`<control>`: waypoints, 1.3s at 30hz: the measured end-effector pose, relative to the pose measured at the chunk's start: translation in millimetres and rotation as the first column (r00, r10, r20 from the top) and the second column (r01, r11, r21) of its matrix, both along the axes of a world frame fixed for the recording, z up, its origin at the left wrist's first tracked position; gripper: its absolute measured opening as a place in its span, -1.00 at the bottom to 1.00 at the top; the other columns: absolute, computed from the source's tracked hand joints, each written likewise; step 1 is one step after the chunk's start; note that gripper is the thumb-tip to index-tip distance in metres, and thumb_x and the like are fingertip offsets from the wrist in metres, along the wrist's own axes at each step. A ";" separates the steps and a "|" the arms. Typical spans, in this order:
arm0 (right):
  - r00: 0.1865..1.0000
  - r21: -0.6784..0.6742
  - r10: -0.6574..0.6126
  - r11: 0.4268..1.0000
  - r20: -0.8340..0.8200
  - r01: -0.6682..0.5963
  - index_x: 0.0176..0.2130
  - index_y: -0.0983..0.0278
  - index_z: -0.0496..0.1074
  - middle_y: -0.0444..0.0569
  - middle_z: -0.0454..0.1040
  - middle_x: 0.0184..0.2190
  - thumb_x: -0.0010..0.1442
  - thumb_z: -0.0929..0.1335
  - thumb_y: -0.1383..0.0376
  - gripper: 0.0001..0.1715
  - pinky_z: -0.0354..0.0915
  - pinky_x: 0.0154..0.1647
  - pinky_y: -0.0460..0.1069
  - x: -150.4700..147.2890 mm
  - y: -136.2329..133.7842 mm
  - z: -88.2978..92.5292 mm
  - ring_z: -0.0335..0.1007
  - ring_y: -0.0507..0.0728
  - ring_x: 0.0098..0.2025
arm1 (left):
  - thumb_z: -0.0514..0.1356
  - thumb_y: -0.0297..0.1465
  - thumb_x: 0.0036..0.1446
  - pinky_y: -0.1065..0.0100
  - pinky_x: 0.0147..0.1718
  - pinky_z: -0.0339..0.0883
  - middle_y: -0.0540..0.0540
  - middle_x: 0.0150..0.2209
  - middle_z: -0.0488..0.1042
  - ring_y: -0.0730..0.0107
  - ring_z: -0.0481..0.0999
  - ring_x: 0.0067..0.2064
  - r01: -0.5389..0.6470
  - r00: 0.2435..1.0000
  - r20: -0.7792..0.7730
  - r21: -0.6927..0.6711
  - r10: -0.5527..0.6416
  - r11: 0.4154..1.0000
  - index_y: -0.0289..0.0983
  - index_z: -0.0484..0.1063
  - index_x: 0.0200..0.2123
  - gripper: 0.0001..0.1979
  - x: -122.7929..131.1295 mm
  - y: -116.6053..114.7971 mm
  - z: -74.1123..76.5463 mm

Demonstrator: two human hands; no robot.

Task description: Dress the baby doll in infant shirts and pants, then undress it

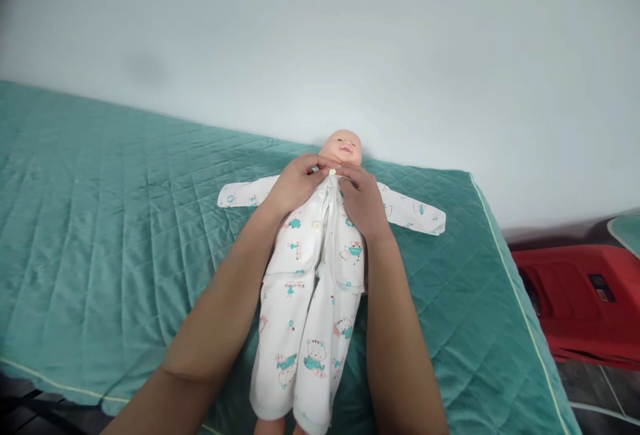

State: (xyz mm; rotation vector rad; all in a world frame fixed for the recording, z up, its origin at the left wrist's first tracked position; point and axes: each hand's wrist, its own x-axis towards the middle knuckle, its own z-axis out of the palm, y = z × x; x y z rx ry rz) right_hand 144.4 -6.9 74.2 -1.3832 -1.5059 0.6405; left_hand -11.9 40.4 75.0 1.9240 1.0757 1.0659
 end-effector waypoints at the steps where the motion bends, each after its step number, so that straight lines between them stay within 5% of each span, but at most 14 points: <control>1: 1.000 -0.001 0.003 1.000 0.012 -0.003 -0.22 0.17 0.57 -0.03 0.55 0.07 0.18 0.28 0.29 -0.73 0.14 0.31 0.24 -0.2 -0.3 0.3 0.37 0.21 0.19 | 0.12 -0.51 0.23 0.26 0.07 0.32 -0.06 -0.09 0.60 0.33 0.51 -0.05 -0.008 1.000 -0.001 0.002 0.008 1.000 -0.22 0.59 -0.20 -0.77 0.2 0.4 -0.7; 16: 0.994 0.031 -0.086 0.996 0.066 0.084 -0.20 0.20 0.57 -0.01 0.58 -0.02 0.18 0.31 0.29 -0.75 0.33 0.08 0.15 2.9 -14.7 6.9 0.45 0.20 0.04 | 0.14 -0.47 0.20 0.32 -0.03 0.36 -0.05 -0.14 0.63 0.37 0.54 -0.14 -0.054 0.996 0.072 -0.059 0.058 0.997 -0.24 0.58 -0.20 -0.79 -6.0 -15.0 4.0; 20: 0.956 0.125 -0.221 0.972 0.193 0.199 -0.30 0.21 0.49 0.00 0.55 -0.26 0.20 0.32 0.24 -0.85 0.34 -0.13 0.11 -6.1 -39.4 14.8 0.42 0.16 -0.24 | 0.17 -0.39 0.20 0.35 -0.15 0.37 -0.03 -0.28 0.60 0.38 0.51 -0.24 -0.084 0.993 0.078 -0.071 0.089 0.994 -0.24 0.57 -0.29 -0.84 -11.9 -33.7 4.8; 23: 0.945 0.052 -0.202 0.979 0.258 0.195 -0.36 0.18 0.35 -0.10 0.43 -0.45 0.20 0.36 0.13 -0.80 0.25 -0.30 0.06 -19.0 -59.5 20.5 0.31 0.13 -0.39 | 0.18 -0.34 0.21 0.35 -0.18 0.36 -0.02 -0.30 0.57 0.37 0.49 -0.24 -0.071 0.995 0.063 -0.052 0.074 0.996 -0.22 0.57 -0.31 -0.83 -16.1 -47.7 5.6; 27: 0.920 -0.028 -0.197 0.975 0.340 0.219 -0.32 0.17 0.26 -0.15 0.38 -0.46 0.18 0.38 0.12 -0.75 0.13 -0.37 0.03 -30.9 -73.5 19.8 0.27 0.13 -0.40 | 0.19 -0.34 0.21 0.36 -0.21 0.32 -0.02 -0.27 0.55 0.39 0.46 -0.25 -0.017 0.998 0.056 -0.016 0.018 1.000 -0.22 0.57 -0.25 -0.84 -20.9 -60.6 1.9; 39: 0.964 -0.102 -0.249 0.961 0.095 0.258 -0.30 0.17 0.30 -0.21 0.35 -0.45 0.09 0.39 0.23 -0.82 0.18 -0.32 0.01 -27.9 -66.9 -2.1 0.27 0.08 -0.39 | 0.14 -0.49 0.20 0.32 -0.19 0.27 -0.05 -0.29 0.51 0.35 0.44 -0.22 -0.023 0.989 -0.139 0.179 0.048 0.984 -0.24 0.45 -0.33 -0.90 -15.8 -68.7 0.9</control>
